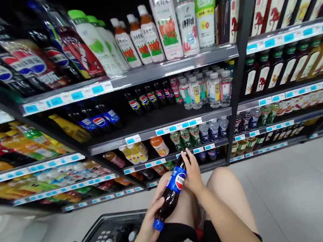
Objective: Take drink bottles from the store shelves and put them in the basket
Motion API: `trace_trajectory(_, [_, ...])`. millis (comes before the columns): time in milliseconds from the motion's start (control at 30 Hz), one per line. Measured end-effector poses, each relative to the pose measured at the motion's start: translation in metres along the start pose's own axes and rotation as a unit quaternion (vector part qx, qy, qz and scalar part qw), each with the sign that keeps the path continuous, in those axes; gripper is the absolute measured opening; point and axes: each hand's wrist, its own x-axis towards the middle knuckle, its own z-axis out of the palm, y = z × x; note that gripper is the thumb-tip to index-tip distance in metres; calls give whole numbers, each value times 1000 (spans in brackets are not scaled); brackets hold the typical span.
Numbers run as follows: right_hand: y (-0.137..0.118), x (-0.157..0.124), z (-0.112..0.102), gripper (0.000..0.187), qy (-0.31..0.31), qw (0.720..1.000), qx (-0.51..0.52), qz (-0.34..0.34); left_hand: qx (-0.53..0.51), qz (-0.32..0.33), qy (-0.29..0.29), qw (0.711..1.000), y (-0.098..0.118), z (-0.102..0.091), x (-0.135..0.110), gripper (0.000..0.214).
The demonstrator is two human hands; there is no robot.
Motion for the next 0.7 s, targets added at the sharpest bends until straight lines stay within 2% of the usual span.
trace_trajectory(100, [17, 10, -26, 56, -22, 997, -56, -47, 24, 19, -45, 999, -8, 12, 19, 49])
trace_trajectory(167, [25, 14, -39, 49, -15, 996, -64, -61, -7, 11, -81, 997, -9, 15, 31, 51])
trace_trajectory(233, [28, 16, -44, 47, 15, 997, -60, -53, -70, -16, -114, 991, -11, 15, 40, 61])
trace_trajectory(300, [26, 16, -43, 47, 50, 997, -55, -29, -140, -37, -134, 980, -14, 10, 45, 63])
trace_trajectory(367, [18, 15, -38, 48, 60, 997, -50, 1, -187, -20, -150, 971, -21, 4, 46, 55])
trace_trajectory(533, [-6, 12, -19, 42, -10, 997, -29, 66, -198, 35, -152, 968, -30, -5, 41, 41])
trace_trajectory(700, [-19, 12, -7, 32, -88, 973, -1, 211, -188, 29, -155, 969, -23, -11, 40, 55])
